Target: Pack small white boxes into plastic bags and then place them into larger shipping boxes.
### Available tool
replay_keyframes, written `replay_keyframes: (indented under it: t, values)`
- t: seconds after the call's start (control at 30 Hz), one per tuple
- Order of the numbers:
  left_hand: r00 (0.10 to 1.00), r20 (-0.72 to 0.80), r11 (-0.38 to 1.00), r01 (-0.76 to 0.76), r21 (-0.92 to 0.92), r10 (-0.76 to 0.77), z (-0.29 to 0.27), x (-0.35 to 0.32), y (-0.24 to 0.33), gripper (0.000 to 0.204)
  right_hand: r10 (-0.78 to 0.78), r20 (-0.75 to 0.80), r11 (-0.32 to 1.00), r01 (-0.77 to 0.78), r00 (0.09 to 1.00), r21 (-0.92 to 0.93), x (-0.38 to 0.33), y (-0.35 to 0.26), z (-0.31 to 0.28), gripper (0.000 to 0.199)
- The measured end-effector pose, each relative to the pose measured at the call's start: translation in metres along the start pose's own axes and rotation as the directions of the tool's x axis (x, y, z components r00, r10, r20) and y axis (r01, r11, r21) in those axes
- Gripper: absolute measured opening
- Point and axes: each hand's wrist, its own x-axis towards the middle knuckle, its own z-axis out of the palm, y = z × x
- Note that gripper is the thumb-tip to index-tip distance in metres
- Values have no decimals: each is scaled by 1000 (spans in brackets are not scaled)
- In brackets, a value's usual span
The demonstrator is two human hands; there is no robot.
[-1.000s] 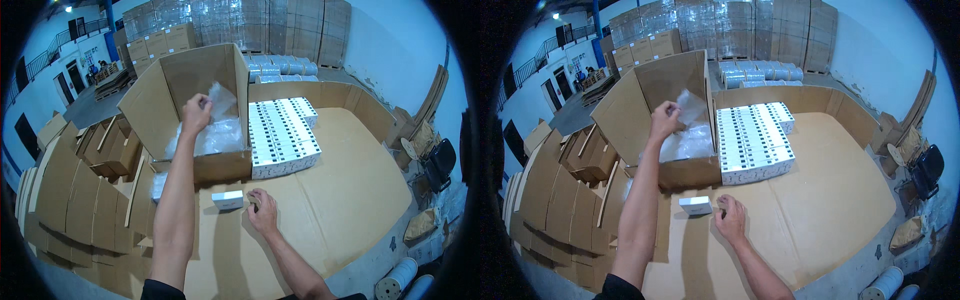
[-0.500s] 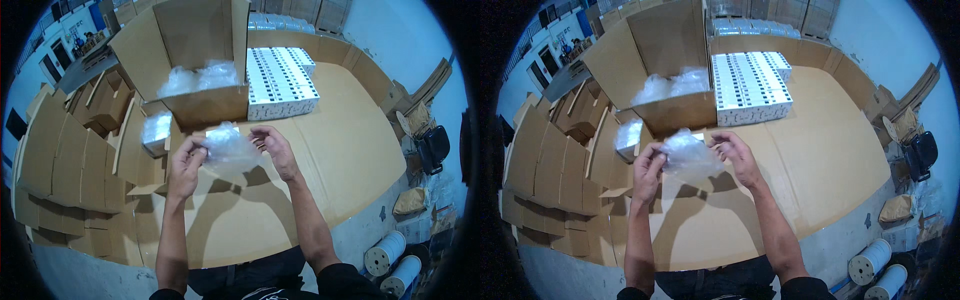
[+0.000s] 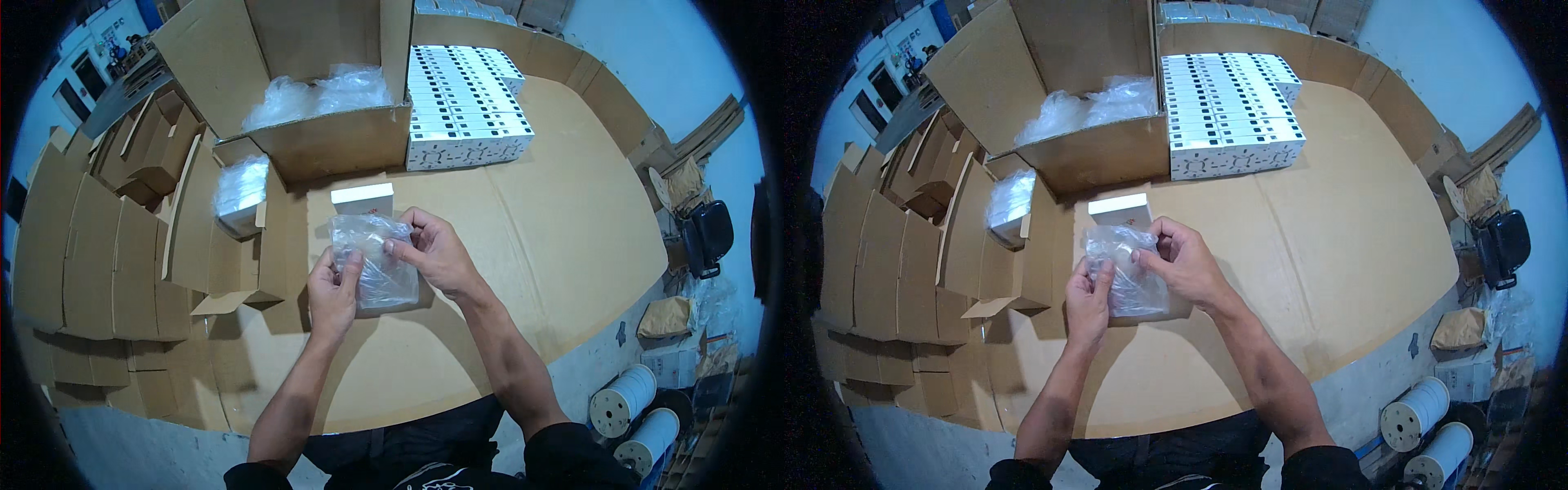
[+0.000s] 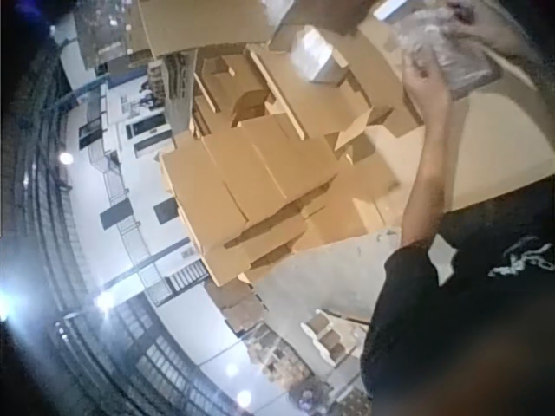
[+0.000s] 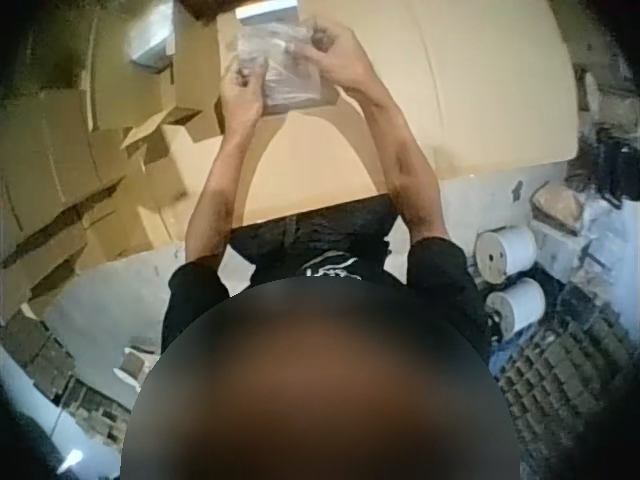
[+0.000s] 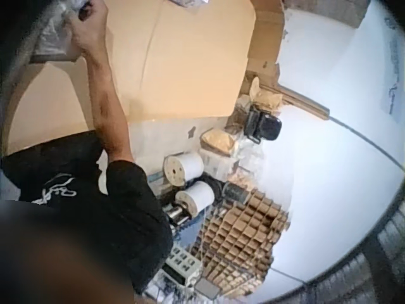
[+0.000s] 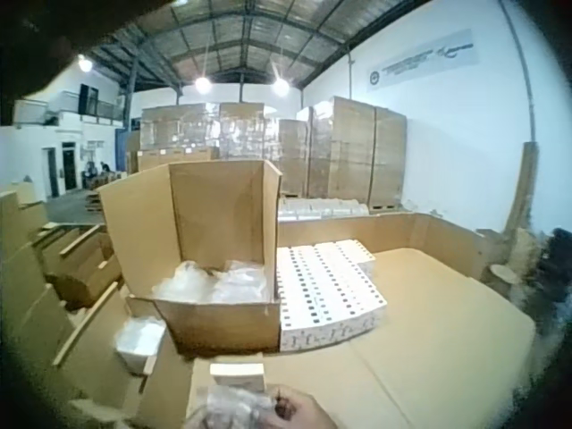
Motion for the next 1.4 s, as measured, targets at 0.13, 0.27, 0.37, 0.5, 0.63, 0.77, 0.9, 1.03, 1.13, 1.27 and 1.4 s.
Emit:
replay_keyframes:
  t: [0.13, 0.27, 0.37, 0.5, 0.63, 0.77, 0.9, 1.03, 1.13, 1.27, 1.4]
  values:
    - [990, -113, 983, -61, 171, 81, -3, 0, 6, 19, -5, -78, 992, 15, 997, 128, 1, -4, -7, 11]
    - [980, -85, 964, -156, 214, 178, -1, 1, 12, 20, -60, -146, 952, 100, 987, 288, 3, -1, -14, 10]
    - [971, -93, 952, -195, 236, 222, 2, -1, 10, 20, -77, -221, 888, 167, 972, 429, 4, 1, -8, 10]
    - [942, -108, 921, -281, 271, 319, 0, -1, 4, 23, -82, -366, 811, 275, 927, 516, 5, -4, 1, 12]
    - [934, -154, 915, -267, 301, 323, -2, -2, 8, 27, -250, -359, 940, 314, 899, 131, 5, 7, 19, 17]
    - [883, -197, 868, -337, 364, 426, 0, 2, 4, 27, -51, -319, 999, 48, 946, -17, -5, 21, 40, 23]
    - [912, -216, 895, -255, 365, 348, 0, -2, 13, 27, -328, -445, 910, 153, 833, -384, -6, 14, 41, 27]
    - [916, -215, 938, -307, 163, 338, -8, -2, 18, 27, -379, -459, 888, 178, 803, -423, -5, 10, 36, 28]
    - [924, -144, 935, -346, 81, 355, -13, 7, 10, 33, -367, -458, 905, 197, 810, -377, -5, 10, 36, 28]
    - [977, -51, 973, -202, 113, 209, -4, 0, 18, 40, -355, -377, 910, 224, 855, -349, -8, 14, 36, 23]
    - [999, -30, 989, 49, 141, -45, -8, -1, 17, 33, -410, -341, 895, 302, 846, -327, -5, 14, 40, 21]
